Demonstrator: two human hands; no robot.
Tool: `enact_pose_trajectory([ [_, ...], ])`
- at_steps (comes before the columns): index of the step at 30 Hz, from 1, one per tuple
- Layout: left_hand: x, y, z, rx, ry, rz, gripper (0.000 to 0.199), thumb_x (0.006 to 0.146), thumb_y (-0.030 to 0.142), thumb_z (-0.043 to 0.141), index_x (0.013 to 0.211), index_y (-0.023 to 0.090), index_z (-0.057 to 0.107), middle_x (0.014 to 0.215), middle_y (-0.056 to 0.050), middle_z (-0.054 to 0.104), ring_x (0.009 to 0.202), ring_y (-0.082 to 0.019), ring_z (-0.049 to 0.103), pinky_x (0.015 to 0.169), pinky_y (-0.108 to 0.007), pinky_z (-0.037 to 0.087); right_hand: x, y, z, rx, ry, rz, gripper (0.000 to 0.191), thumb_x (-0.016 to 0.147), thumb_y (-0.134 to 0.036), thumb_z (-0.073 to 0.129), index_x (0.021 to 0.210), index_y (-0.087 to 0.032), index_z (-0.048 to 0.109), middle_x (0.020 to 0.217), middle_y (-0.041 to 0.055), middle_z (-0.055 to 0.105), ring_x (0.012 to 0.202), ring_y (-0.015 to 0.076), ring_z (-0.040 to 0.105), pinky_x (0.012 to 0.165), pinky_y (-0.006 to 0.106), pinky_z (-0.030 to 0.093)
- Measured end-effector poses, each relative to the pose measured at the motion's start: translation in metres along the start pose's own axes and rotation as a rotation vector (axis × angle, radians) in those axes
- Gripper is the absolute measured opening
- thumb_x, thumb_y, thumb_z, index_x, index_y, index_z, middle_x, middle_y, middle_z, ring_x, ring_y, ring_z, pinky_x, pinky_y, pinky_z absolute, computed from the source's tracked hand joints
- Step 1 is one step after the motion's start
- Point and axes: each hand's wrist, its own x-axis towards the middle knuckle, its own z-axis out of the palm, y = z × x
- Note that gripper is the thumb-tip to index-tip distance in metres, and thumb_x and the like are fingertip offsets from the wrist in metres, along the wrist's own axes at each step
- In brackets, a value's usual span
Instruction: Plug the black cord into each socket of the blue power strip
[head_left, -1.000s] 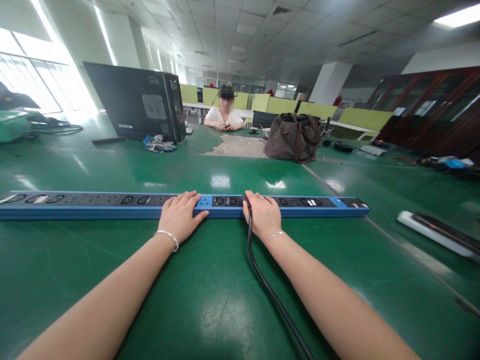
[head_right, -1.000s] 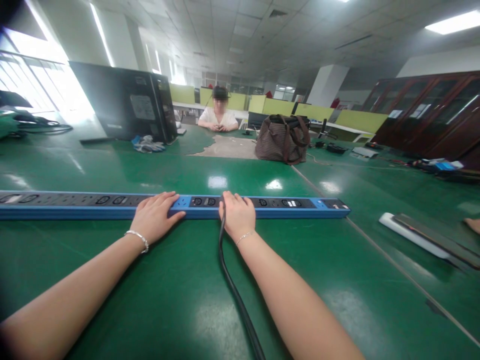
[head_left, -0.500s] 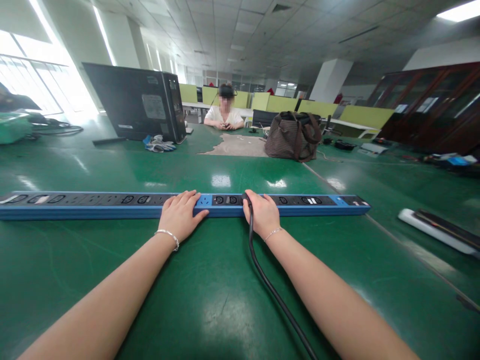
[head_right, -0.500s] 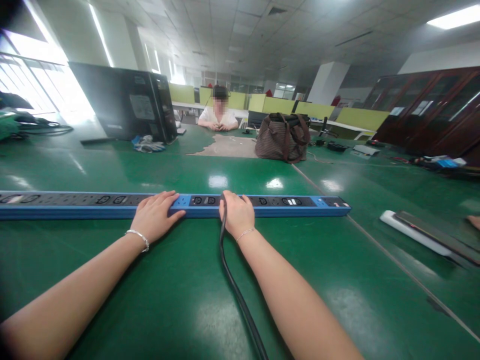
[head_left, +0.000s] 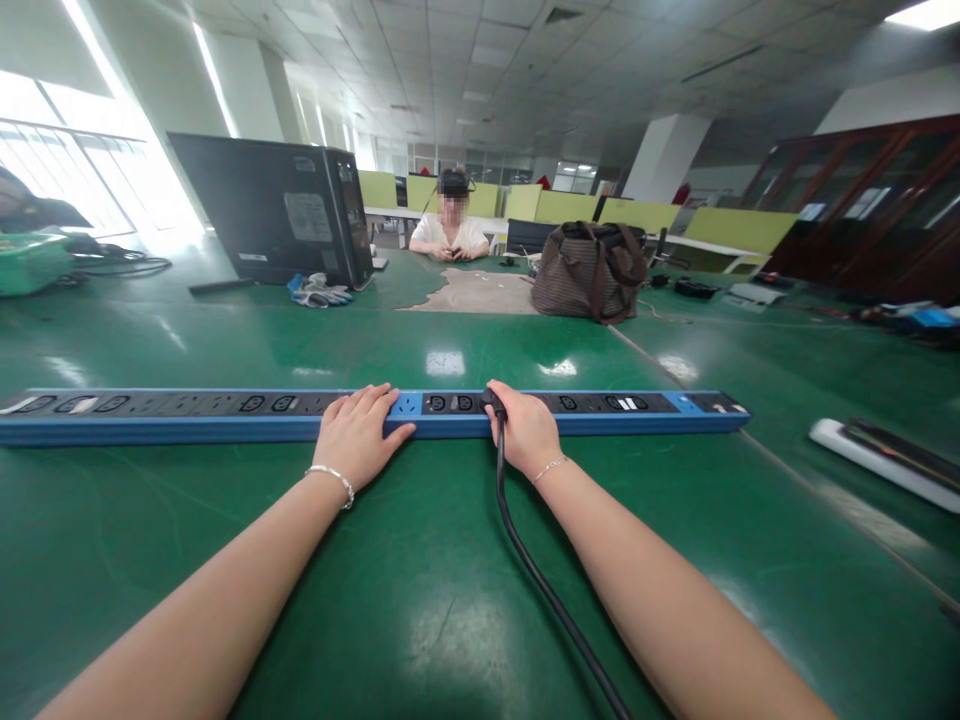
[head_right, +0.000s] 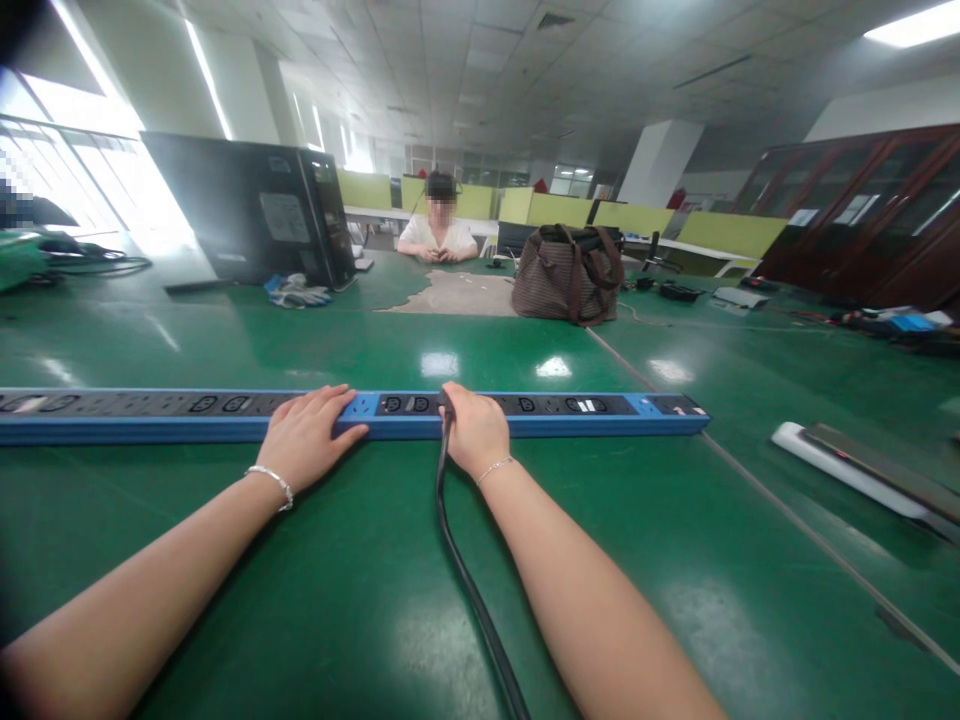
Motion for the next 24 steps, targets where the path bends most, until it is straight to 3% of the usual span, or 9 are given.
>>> enact_pose_trajectory([
  [3,0.0000,0.0003,-0.0013,-0.004,0.002,0.002,0.055,0.085,0.055,0.037,0.129,0.023,0.048,0.139,-0.006,0.049,0.127,-0.025,0.042,0.106,-0.044,0.028,0.0012,-0.0045,-0.0051,-0.015,-0.037,0.020,0.033,0.087,-0.028,0.043,0.114,-0.016,0.057,0.100,0.0083,0.069,0.086,0.0198,0.063,0.080,0.030,0.044],
  [10,0.0000,0.0012,-0.0027,0.005,-0.006,0.000,0.054,0.085,0.054,0.038,0.128,0.024,0.049,0.138,-0.006,0.050,0.127,-0.025,0.043,0.105,-0.044,0.029,0.0016,-0.0081,-0.0046,-0.030,-0.043,0.043,0.033,0.089,-0.027,0.040,0.115,-0.016,0.056,0.108,0.0098,0.067,0.096,0.0183,0.062,0.092,0.030,0.038],
  [24,-0.0006,0.0009,-0.0019,0.005,-0.003,0.007,0.055,0.086,0.054,0.038,0.129,0.023,0.048,0.139,-0.006,0.048,0.128,-0.024,0.041,0.106,-0.043,0.028,0.0029,-0.0026,-0.0038,0.044,-0.014,0.089,0.027,0.086,-0.031,0.046,0.107,-0.020,0.059,0.093,0.0053,0.069,0.080,0.0189,0.062,0.078,0.029,0.043],
])
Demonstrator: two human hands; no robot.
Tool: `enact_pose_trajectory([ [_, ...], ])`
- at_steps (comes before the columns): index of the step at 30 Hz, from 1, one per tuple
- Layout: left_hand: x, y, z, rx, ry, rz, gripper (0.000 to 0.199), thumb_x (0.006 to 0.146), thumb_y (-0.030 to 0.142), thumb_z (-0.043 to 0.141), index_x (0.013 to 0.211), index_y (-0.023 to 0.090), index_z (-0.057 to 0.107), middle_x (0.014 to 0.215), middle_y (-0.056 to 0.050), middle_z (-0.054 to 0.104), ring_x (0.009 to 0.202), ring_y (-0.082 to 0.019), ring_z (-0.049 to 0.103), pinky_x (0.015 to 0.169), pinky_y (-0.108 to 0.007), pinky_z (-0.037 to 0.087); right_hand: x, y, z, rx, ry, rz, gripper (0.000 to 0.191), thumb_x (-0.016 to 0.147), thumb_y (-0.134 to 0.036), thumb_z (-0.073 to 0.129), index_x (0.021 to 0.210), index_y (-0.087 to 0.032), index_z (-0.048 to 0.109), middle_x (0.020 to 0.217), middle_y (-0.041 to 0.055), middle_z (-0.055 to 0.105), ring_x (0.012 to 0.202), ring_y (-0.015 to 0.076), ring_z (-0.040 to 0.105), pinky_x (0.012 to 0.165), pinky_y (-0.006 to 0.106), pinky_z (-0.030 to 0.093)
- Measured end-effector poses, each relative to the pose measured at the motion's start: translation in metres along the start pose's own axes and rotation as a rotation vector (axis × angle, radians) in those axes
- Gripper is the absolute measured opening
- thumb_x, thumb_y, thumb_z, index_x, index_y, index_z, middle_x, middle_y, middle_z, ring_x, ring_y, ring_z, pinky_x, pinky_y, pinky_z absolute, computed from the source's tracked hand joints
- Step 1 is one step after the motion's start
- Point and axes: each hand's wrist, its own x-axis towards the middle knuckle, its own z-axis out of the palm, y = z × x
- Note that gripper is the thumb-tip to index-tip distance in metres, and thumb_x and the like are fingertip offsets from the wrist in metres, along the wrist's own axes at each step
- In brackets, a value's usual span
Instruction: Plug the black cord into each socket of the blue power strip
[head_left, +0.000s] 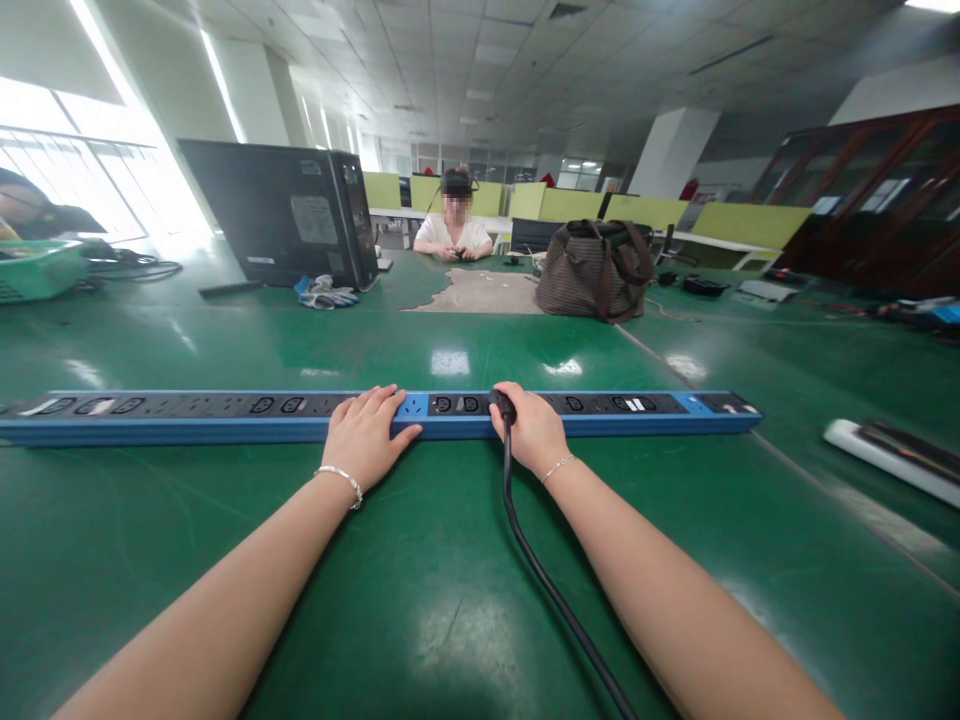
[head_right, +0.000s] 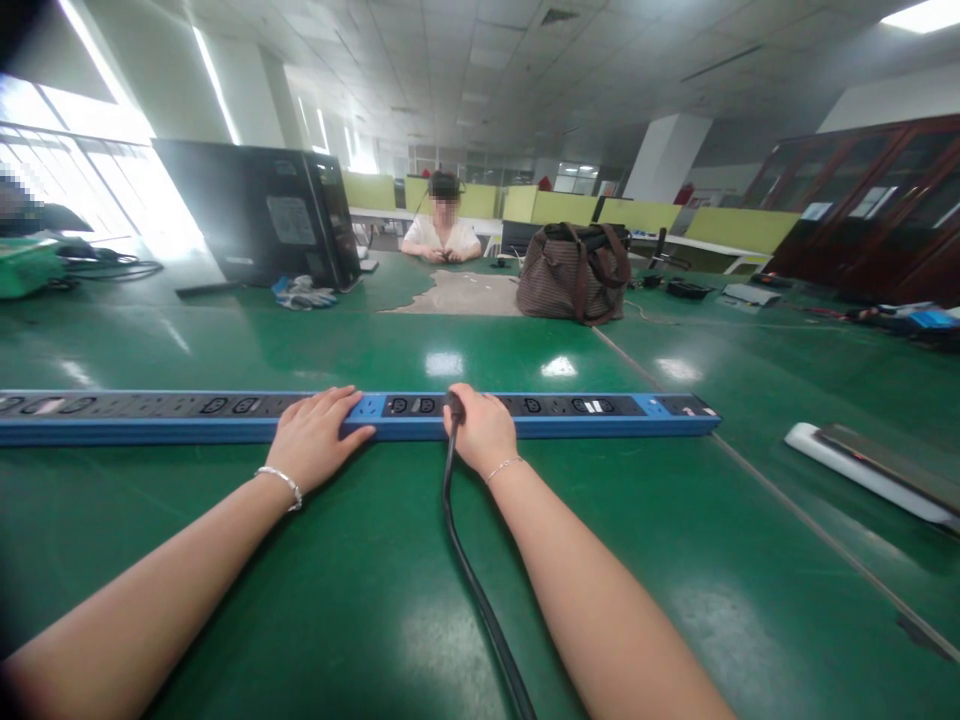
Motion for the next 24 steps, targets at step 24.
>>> enact_pose_trajectory([
  [24,0.0005,-0.0010,0.0014,-0.011,0.005,-0.007,0.053,0.085,0.054,0.039,0.129,0.025,0.048,0.139,-0.005,0.049,0.128,-0.024,0.042,0.106,-0.042,0.028,0.0056,0.0074,-0.0054,0.129,-0.097,0.073,0.027,0.080,-0.031,0.056,0.106,-0.027,0.061,0.099,0.0003,0.069,0.088,0.0188,0.063,0.076,0.029,0.047],
])
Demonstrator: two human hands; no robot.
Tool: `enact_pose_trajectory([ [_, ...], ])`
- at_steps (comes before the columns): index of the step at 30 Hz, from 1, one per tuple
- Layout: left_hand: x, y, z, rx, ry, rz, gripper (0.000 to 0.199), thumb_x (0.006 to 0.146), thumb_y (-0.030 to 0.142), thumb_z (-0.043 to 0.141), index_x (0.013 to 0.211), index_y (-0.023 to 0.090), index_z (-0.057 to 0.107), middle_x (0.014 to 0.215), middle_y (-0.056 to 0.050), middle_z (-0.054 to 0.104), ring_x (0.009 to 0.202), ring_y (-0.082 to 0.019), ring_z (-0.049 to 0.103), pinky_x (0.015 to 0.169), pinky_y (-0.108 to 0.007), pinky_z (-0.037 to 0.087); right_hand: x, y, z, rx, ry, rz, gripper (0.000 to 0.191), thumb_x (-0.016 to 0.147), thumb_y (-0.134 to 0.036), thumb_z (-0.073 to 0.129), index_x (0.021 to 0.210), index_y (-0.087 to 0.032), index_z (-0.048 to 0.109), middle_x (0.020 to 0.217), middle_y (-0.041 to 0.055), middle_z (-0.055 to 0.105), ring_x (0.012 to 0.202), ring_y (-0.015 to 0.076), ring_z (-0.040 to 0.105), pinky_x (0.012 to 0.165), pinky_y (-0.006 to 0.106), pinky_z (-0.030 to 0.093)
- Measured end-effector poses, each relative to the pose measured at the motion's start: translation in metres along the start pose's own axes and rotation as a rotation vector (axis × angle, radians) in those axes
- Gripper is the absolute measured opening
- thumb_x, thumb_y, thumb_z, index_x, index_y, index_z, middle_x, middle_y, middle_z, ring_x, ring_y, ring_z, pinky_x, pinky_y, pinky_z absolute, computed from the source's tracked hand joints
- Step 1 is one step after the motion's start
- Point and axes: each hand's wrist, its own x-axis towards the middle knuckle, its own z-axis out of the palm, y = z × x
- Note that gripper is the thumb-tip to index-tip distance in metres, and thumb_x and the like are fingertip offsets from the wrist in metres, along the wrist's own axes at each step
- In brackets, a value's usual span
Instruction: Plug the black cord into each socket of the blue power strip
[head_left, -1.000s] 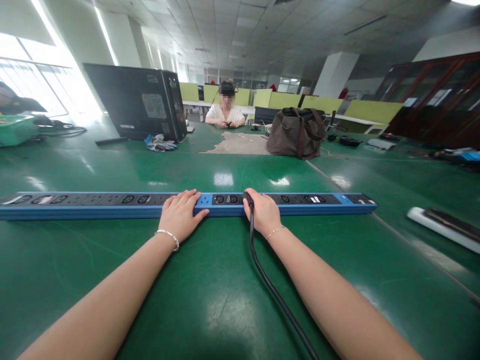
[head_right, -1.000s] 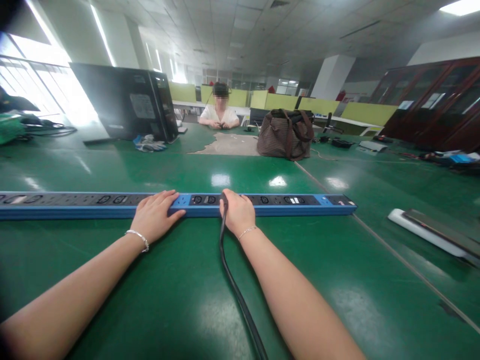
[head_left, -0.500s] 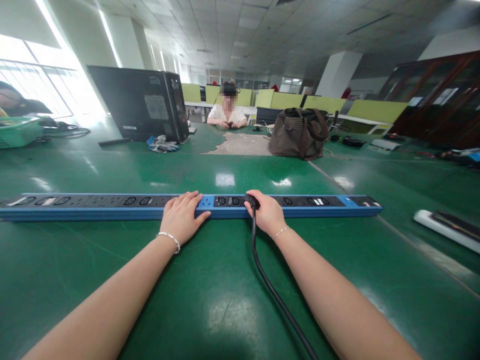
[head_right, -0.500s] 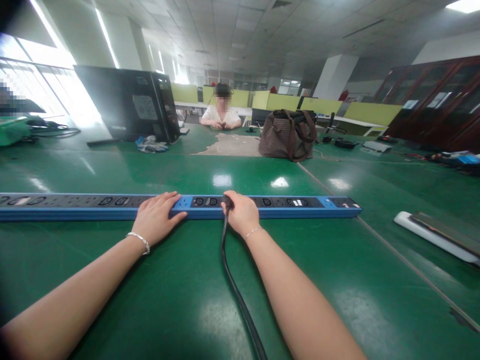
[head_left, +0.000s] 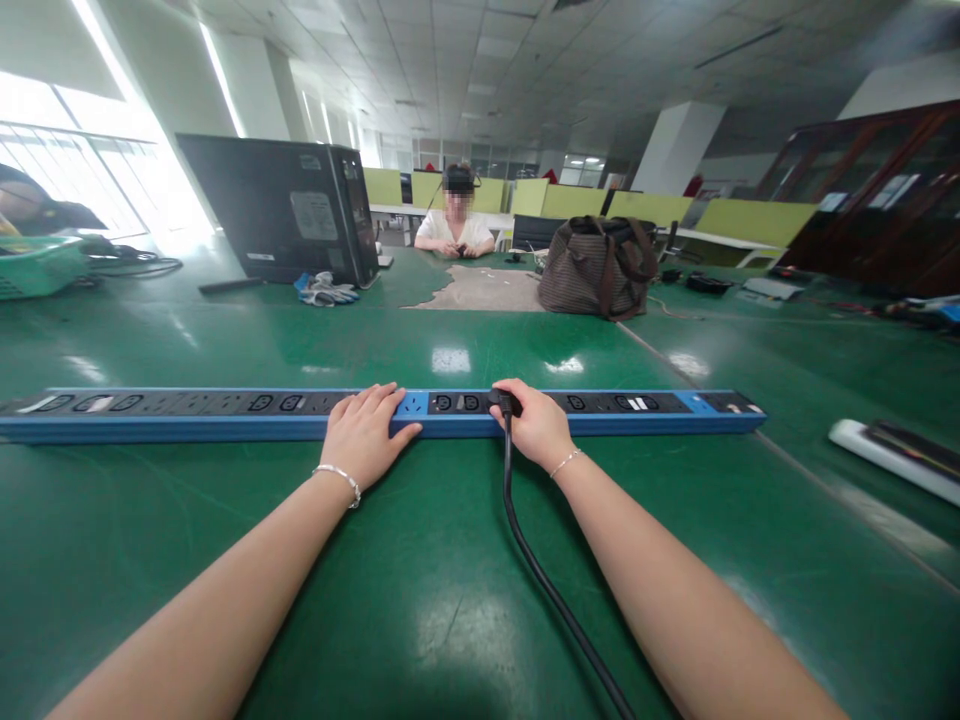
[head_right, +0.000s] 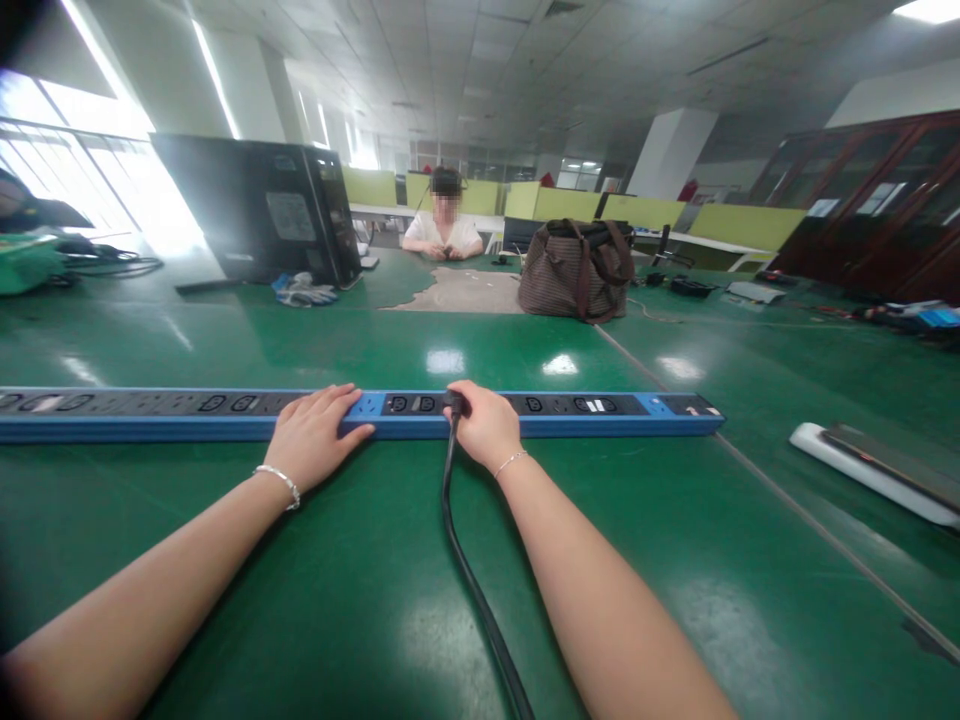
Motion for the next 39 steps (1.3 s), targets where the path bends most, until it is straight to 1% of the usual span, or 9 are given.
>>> enact_pose_trajectory([
  [4,0.000,0.000,0.000,-0.004,0.000,-0.001,0.054,0.085,0.054,0.039,0.129,0.025,0.048,0.139,-0.005,0.049,0.128,-0.024,0.041,0.106,-0.042,0.028,-0.004,-0.003,0.004,-0.101,0.055,-0.061,0.030,0.083,-0.032,0.050,0.110,-0.022,0.058,0.095,0.0041,0.070,0.085,0.0194,0.063,0.078,0.030,0.045],
  [7,-0.001,0.000,0.000,-0.002,-0.001,0.001,0.054,0.085,0.054,0.039,0.129,0.024,0.048,0.139,-0.005,0.049,0.128,-0.024,0.042,0.106,-0.042,0.028,-0.005,-0.003,0.008,-0.146,0.081,-0.061,0.033,0.085,-0.032,0.047,0.114,-0.020,0.056,0.094,0.0058,0.069,0.084,0.0199,0.063,0.078,0.030,0.044],
  [10,0.000,0.000,0.000,0.002,-0.005,0.001,0.054,0.085,0.054,0.039,0.129,0.024,0.048,0.139,-0.005,0.049,0.128,-0.024,0.042,0.106,-0.042,0.028,-0.005,-0.003,0.010,-0.135,0.102,-0.096,0.035,0.085,-0.031,0.046,0.116,-0.018,0.054,0.104,0.0081,0.068,0.091,0.0203,0.062,0.082,0.031,0.044],
  [13,0.000,0.000,0.000,0.003,-0.001,0.002,0.054,0.085,0.054,0.039,0.129,0.023,0.048,0.139,-0.005,0.049,0.128,-0.024,0.042,0.106,-0.042,0.028,-0.005,-0.003,0.011,-0.103,0.109,-0.122,0.032,0.085,-0.030,0.046,0.114,-0.018,0.054,0.112,0.0087,0.065,0.097,0.0206,0.061,0.086,0.033,0.043],
  [17,0.000,0.000,0.000,0.002,-0.009,0.000,0.054,0.085,0.054,0.039,0.129,0.024,0.048,0.139,-0.005,0.048,0.128,-0.024,0.042,0.106,-0.042,0.028,-0.003,-0.004,0.009,-0.097,0.096,-0.051,0.033,0.084,-0.032,0.049,0.113,-0.018,0.054,0.103,0.0085,0.067,0.091,0.0221,0.062,0.082,0.034,0.044],
  [21,0.001,0.000,0.000,-0.002,-0.005,0.003,0.054,0.085,0.055,0.039,0.129,0.025,0.048,0.139,-0.005,0.049,0.128,-0.025,0.042,0.106,-0.043,0.028,-0.001,-0.004,0.004,-0.076,0.039,-0.024,0.027,0.083,-0.032,0.051,0.107,-0.021,0.059,0.093,0.0054,0.069,0.084,0.0208,0.063,0.077,0.031,0.045],
  [27,0.000,-0.001,0.000,0.007,0.000,0.009,0.054,0.085,0.054,0.039,0.128,0.023,0.049,0.139,-0.005,0.049,0.127,-0.025,0.043,0.105,-0.043,0.029,0.001,-0.002,-0.003,-0.038,-0.036,0.028,0.027,0.082,-0.036,0.054,0.105,-0.025,0.060,0.091,0.0021,0.070,0.083,0.0201,0.064,0.074,0.030,0.045],
  [39,0.000,-0.004,0.004,-0.006,0.028,0.023,0.054,0.085,0.055,0.040,0.128,0.023,0.049,0.137,-0.006,0.050,0.126,-0.026,0.043,0.104,-0.044,0.030,0.000,-0.003,0.001,-0.033,0.012,-0.020,0.026,0.083,-0.035,0.052,0.105,-0.023,0.060,0.090,0.0035,0.069,0.083,0.0210,0.063,0.074,0.031,0.044],
])
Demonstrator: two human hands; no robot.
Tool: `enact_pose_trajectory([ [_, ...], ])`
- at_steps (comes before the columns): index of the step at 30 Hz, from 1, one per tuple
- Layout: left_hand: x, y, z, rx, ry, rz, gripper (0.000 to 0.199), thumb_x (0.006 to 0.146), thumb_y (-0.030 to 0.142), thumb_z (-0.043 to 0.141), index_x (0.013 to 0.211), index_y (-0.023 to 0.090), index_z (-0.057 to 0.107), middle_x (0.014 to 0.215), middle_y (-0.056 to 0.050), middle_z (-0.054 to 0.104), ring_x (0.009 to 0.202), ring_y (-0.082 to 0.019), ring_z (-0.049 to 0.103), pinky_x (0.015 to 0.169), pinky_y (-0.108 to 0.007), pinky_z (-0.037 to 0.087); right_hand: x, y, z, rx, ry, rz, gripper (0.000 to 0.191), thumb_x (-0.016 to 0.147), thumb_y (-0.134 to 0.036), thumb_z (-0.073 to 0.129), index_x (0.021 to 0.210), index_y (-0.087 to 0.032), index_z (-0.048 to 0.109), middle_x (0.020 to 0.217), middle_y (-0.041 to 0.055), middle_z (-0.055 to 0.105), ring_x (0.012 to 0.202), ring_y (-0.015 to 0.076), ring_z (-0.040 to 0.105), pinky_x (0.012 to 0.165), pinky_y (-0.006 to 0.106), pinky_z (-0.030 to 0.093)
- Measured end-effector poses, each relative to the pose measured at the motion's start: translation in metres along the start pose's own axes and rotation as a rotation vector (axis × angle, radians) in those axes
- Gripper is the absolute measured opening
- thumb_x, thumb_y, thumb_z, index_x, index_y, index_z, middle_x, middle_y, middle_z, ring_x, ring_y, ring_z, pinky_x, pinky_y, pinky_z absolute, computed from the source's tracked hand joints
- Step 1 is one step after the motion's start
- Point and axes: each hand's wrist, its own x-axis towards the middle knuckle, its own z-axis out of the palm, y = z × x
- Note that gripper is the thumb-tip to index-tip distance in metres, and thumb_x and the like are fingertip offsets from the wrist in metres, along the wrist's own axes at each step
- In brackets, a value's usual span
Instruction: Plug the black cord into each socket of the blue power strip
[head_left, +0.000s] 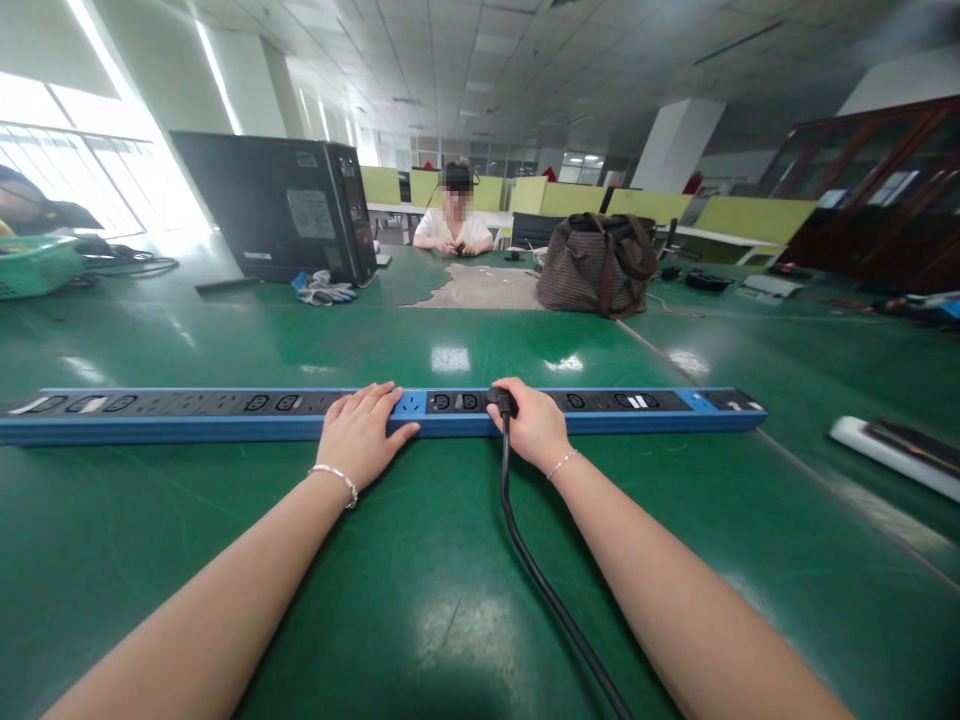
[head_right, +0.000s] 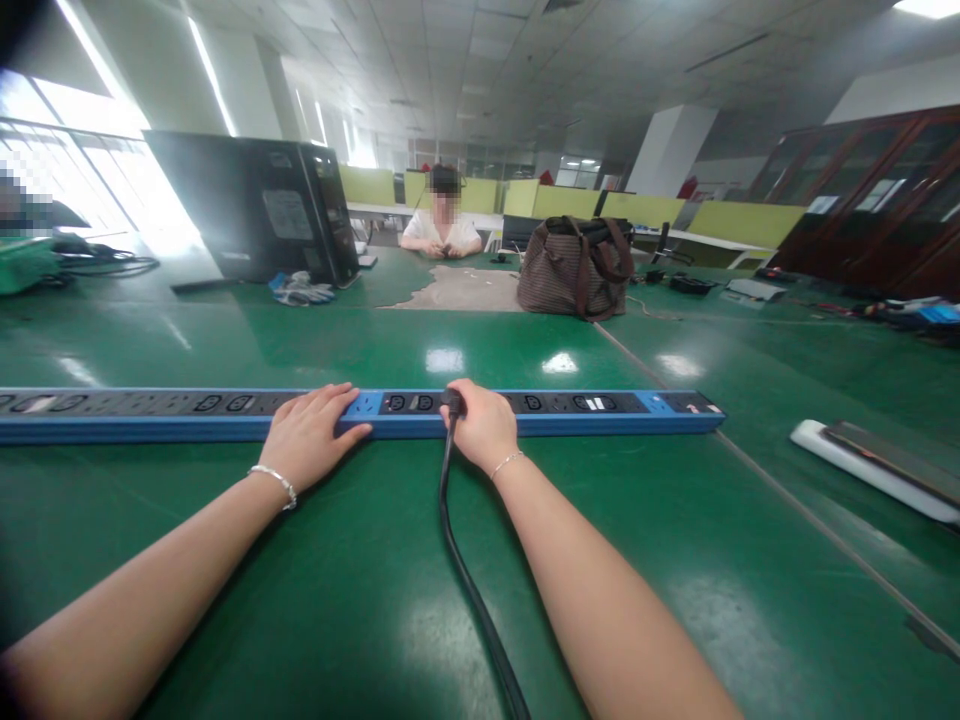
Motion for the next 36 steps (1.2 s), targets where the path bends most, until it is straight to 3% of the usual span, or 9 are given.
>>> enact_pose_trajectory([
  [7,0.001,-0.001,0.001,-0.019,-0.003,-0.006,0.054,0.085,0.054,0.041,0.128,0.022,0.049,0.137,-0.006,0.050,0.126,-0.027,0.043,0.104,-0.045,0.030,-0.002,0.000,0.004,0.001,0.034,0.047,0.030,0.083,-0.037,0.054,0.109,-0.023,0.060,0.094,0.0039,0.070,0.086,0.0227,0.064,0.075,0.032,0.045],
  [16,0.001,0.001,-0.003,-0.004,-0.011,-0.007,0.055,0.085,0.055,0.041,0.128,0.022,0.049,0.137,-0.007,0.050,0.126,-0.026,0.043,0.104,-0.045,0.030,-0.002,0.003,0.007,-0.025,0.030,0.008,0.030,0.086,-0.034,0.054,0.112,-0.021,0.059,0.098,0.0061,0.071,0.086,0.0225,0.065,0.077,0.031,0.045],
  [36,0.001,0.000,-0.001,-0.034,0.007,0.001,0.054,0.084,0.055,0.041,0.128,0.024,0.050,0.137,-0.007,0.051,0.126,-0.026,0.044,0.104,-0.046,0.030,-0.003,0.001,0.012,-0.038,0.094,0.012,0.028,0.087,-0.031,0.051,0.110,-0.019,0.061,0.086,0.0070,0.070,0.081,0.0206,0.064,0.076,0.029,0.043],
])
